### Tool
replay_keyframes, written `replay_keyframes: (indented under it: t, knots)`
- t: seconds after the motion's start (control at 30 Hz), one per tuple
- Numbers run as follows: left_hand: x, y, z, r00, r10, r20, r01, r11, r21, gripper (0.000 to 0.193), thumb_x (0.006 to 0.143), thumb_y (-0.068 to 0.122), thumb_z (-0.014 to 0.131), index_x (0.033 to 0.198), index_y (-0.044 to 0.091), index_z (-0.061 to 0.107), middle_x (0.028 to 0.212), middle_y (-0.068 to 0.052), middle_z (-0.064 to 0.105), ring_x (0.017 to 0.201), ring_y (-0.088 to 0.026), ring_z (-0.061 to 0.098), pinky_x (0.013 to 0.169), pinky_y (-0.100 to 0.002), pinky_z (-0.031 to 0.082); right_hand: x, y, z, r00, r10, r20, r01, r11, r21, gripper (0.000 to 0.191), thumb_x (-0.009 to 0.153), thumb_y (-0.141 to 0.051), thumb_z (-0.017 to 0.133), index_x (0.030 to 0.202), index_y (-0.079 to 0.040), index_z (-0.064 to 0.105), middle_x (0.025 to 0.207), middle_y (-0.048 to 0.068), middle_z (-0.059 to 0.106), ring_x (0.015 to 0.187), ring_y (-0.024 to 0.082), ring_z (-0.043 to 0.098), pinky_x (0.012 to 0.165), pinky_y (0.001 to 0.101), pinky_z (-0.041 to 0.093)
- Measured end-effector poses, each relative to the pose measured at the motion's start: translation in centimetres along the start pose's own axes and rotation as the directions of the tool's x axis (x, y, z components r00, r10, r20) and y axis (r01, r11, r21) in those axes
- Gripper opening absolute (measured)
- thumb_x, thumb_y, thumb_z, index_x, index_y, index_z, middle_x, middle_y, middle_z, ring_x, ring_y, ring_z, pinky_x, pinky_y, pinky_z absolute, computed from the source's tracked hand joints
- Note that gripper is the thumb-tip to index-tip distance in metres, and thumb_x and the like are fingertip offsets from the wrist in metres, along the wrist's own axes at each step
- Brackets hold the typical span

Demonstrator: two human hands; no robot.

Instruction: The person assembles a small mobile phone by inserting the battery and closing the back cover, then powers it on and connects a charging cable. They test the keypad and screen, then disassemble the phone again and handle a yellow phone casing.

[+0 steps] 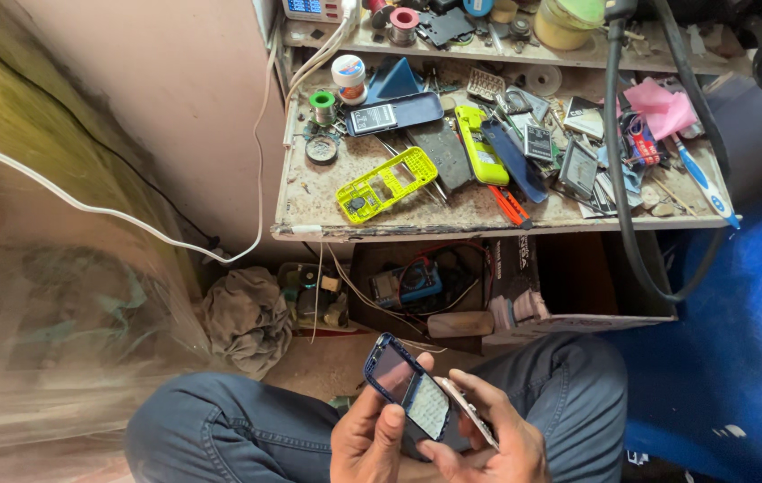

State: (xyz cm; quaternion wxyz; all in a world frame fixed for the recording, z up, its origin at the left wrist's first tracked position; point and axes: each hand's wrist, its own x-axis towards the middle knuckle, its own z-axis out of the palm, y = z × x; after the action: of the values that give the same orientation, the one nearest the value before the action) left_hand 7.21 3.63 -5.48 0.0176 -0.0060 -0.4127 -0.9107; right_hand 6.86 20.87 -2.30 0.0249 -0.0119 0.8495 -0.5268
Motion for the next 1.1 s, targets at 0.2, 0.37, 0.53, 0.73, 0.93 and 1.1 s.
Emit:
replay_keyframes:
  t: [0.2, 0.37, 0.53, 0.73, 0.93, 1.1]
  knots:
    - [-0.8, -1.3, -1.1, 0.994, -0.049, -0.093, 0.048, 0.999, -0.019, 0.048, 0.095, 0.022, 0.070, 0.127, -0.013, 0.065, 0.138, -0.027, 0.067, 0.129, -0.030, 0.064, 0.112, -0.044, 0.047, 0.1, -0.3, -0.2, 0.999, 0.045, 0.020, -0.046, 0.999, 0.021, 0.090, 0.061, -0.018, 0.095, 0.141, -0.009, 0.055, 0.117, 0.008, 0.081, 0.082, 0.009, 0.081, 0.064, 0.0229, 0.066]
    - [-0.8, -3.3, -2.1, 0.984, -0.024, -0.176, 0.011, 0.997, -0.074, 0.032, 0.098, 0.013, 0.076, 0.103, -0.013, 0.057, 0.131, -0.034, 0.069, 0.116, -0.031, 0.065, 0.105, -0.046, 0.050, 0.2, 0.3, -0.2, 1.000, 0.004, 0.009, -0.004, 1.000, 0.010, 0.088, 0.063, -0.022, 0.096, 0.139, -0.007, 0.055, 0.111, 0.007, 0.079, 0.077, 0.006, 0.075, 0.059, 0.0213, 0.063]
    - [-0.4, -2.4, -1.6, 0.988, -0.015, -0.155, 0.002, 0.997, -0.083, 0.053, 0.092, 0.017, 0.073, 0.135, -0.008, 0.054, 0.136, -0.027, 0.061, 0.126, -0.031, 0.063, 0.110, -0.046, 0.048, 0.1, 0.6, -0.1, 0.999, -0.026, 0.021, 0.027, 0.999, -0.022, 0.087, 0.063, -0.024, 0.098, 0.137, -0.005, 0.055, 0.108, 0.008, 0.079, 0.073, 0.006, 0.074, 0.062, 0.0222, 0.064]
    - [0.3, -0.4, -0.5, 0.982, -0.045, -0.183, 0.055, 0.997, 0.049, 0.056, 0.091, 0.009, 0.071, 0.141, -0.008, 0.053, 0.135, -0.026, 0.067, 0.129, -0.032, 0.064, 0.110, -0.045, 0.049, 0.1, -0.2, 1.0, 0.947, -0.303, -0.105, 0.294, 0.951, -0.090, 0.074, 0.071, -0.019, 0.092, 0.133, 0.001, 0.058, 0.115, 0.017, 0.076, 0.105, 0.023, 0.077, 0.083, 0.0344, 0.064]
    - [1.5, -1.2, -0.1, 0.918, -0.061, -0.393, 0.099, 0.992, 0.078, 0.023, 0.095, -0.003, 0.068, 0.114, -0.016, 0.070, 0.103, -0.023, 0.077, 0.094, -0.023, 0.074, 0.084, -0.033, 0.060, 0.0, -0.6, 2.0, 0.895, -0.435, -0.102, 0.410, 0.891, -0.196, 0.073, 0.070, -0.024, 0.094, 0.128, 0.001, 0.059, 0.108, 0.018, 0.076, 0.095, 0.023, 0.080, 0.083, 0.0344, 0.065]
    - [1.9, -0.5, 0.4, 0.934, -0.149, -0.324, 0.172, 0.984, 0.044, 0.025, 0.092, -0.004, 0.066, 0.116, -0.010, 0.071, 0.104, -0.018, 0.078, 0.092, -0.019, 0.073, 0.083, -0.031, 0.060, 0.0, -0.1, 1.8, 0.900, -0.422, -0.110, 0.398, 0.897, -0.193, 0.074, 0.070, -0.025, 0.093, 0.129, 0.002, 0.058, 0.106, 0.018, 0.076, 0.098, 0.025, 0.080, 0.084, 0.0348, 0.064]
